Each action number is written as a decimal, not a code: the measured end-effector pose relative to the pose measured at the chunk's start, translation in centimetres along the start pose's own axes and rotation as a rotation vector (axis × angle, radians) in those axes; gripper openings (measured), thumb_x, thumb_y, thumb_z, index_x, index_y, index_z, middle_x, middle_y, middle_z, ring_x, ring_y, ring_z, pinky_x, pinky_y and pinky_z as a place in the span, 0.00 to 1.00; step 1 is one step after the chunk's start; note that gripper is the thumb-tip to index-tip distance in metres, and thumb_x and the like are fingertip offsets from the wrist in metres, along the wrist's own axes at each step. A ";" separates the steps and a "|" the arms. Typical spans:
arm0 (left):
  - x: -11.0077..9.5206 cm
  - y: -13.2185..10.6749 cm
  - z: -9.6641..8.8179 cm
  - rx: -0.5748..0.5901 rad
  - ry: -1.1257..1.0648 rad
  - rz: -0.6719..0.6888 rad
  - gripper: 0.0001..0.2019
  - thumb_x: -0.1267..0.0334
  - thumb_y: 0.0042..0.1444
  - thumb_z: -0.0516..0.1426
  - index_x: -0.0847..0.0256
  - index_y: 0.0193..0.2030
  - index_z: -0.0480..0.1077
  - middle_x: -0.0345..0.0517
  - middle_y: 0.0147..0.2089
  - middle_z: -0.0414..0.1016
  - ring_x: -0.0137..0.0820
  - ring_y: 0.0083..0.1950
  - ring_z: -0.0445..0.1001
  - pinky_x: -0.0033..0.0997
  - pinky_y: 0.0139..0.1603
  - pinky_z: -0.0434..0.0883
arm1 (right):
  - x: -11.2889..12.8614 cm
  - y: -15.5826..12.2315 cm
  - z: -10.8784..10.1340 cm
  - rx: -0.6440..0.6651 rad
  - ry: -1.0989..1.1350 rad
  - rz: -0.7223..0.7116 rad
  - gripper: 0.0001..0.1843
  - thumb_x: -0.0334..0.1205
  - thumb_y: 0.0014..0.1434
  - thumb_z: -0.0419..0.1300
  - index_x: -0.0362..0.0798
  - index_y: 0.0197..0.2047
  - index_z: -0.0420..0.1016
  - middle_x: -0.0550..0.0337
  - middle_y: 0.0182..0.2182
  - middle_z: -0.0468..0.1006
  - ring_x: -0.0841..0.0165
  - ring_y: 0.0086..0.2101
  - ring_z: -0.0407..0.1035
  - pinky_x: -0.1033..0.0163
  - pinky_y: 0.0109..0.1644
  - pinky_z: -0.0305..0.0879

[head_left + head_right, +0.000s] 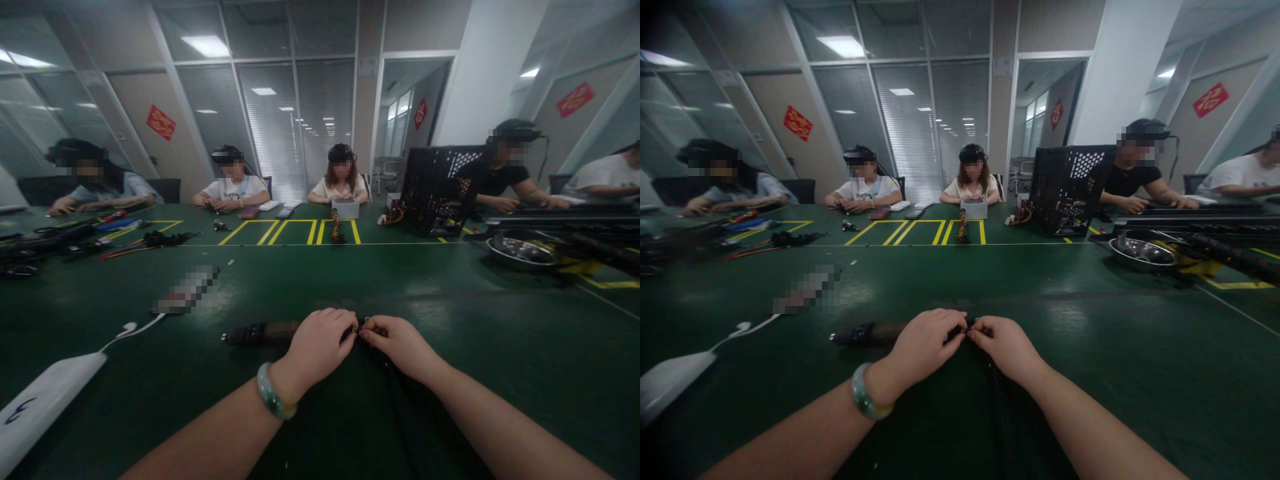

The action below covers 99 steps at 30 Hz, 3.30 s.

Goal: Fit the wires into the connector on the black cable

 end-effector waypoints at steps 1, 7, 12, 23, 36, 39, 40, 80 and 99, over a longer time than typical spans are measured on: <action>0.0 0.0 0.0 -0.001 0.000 0.003 0.05 0.64 0.60 0.53 0.57 0.42 0.69 0.44 0.46 0.73 0.35 0.47 0.71 0.39 0.50 0.67 | 0.0 0.0 0.0 0.000 -0.002 -0.001 0.10 0.43 0.60 0.56 0.51 0.35 0.77 0.64 0.31 0.78 0.69 0.32 0.70 0.67 0.35 0.60; 0.0 0.1 0.0 0.002 -0.008 -0.001 0.05 0.64 0.60 0.54 0.57 0.42 0.69 0.43 0.46 0.73 0.35 0.46 0.71 0.39 0.50 0.67 | 0.1 -0.1 0.1 0.000 -0.009 0.003 0.10 0.43 0.61 0.55 0.51 0.35 0.77 0.64 0.32 0.78 0.68 0.33 0.71 0.66 0.35 0.60; 0.0 0.0 -0.1 0.008 -0.013 -0.007 0.06 0.64 0.60 0.53 0.57 0.43 0.69 0.43 0.46 0.73 0.35 0.46 0.71 0.39 0.50 0.67 | 0.1 -0.1 0.0 -0.003 -0.018 0.027 0.10 0.43 0.60 0.56 0.50 0.34 0.77 0.62 0.32 0.79 0.67 0.32 0.71 0.66 0.35 0.60; 0.1 0.1 -0.1 0.012 -0.023 -0.024 0.05 0.65 0.59 0.55 0.57 0.42 0.69 0.42 0.45 0.74 0.35 0.46 0.71 0.39 0.50 0.67 | -0.1 0.0 0.2 0.009 -0.028 0.018 0.11 0.44 0.60 0.55 0.50 0.35 0.77 0.63 0.31 0.79 0.67 0.32 0.71 0.66 0.36 0.61; 0.1 0.1 0.0 0.010 -0.015 -0.017 0.06 0.64 0.60 0.53 0.57 0.42 0.69 0.43 0.44 0.74 0.35 0.46 0.71 0.40 0.49 0.67 | 0.3 -0.1 0.1 0.005 -0.005 0.014 0.10 0.43 0.60 0.55 0.52 0.37 0.78 0.62 0.34 0.79 0.67 0.34 0.71 0.66 0.37 0.61; 0.0 0.1 -0.1 0.007 -0.014 -0.014 0.06 0.63 0.60 0.53 0.57 0.43 0.69 0.43 0.44 0.73 0.35 0.46 0.72 0.40 0.49 0.67 | 0.4 -0.1 0.0 0.004 -0.007 0.010 0.10 0.43 0.60 0.55 0.52 0.38 0.78 0.63 0.35 0.79 0.66 0.35 0.71 0.65 0.38 0.62; 0.0 0.1 -0.1 0.007 -0.014 -0.016 0.06 0.63 0.60 0.53 0.57 0.43 0.69 0.43 0.44 0.74 0.35 0.46 0.71 0.39 0.49 0.67 | 0.4 -0.1 0.0 0.006 -0.009 0.010 0.10 0.43 0.60 0.55 0.52 0.38 0.78 0.62 0.35 0.79 0.66 0.36 0.71 0.65 0.38 0.62; 0.8 0.0 0.0 -0.004 -0.020 -0.089 0.09 0.62 0.59 0.55 0.56 0.46 0.66 0.41 0.42 0.73 0.35 0.43 0.71 0.39 0.45 0.67 | -0.8 0.2 0.3 -0.008 -0.032 0.017 0.08 0.41 0.59 0.56 0.50 0.35 0.75 0.64 0.30 0.78 0.69 0.31 0.70 0.67 0.33 0.59; 0.3 0.1 -0.3 0.012 -0.044 -0.056 0.07 0.60 0.60 0.54 0.56 0.44 0.67 0.41 0.44 0.73 0.35 0.45 0.71 0.39 0.47 0.67 | -0.2 -0.1 0.0 -0.013 -0.007 0.023 0.10 0.43 0.61 0.55 0.50 0.35 0.75 0.64 0.31 0.77 0.69 0.33 0.70 0.67 0.35 0.59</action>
Point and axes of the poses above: each hand's wrist, its own y-axis towards the middle knuckle, its own z-axis out of the palm, x = y × z, the point moved 10 cm from there along y, towards the middle knuckle
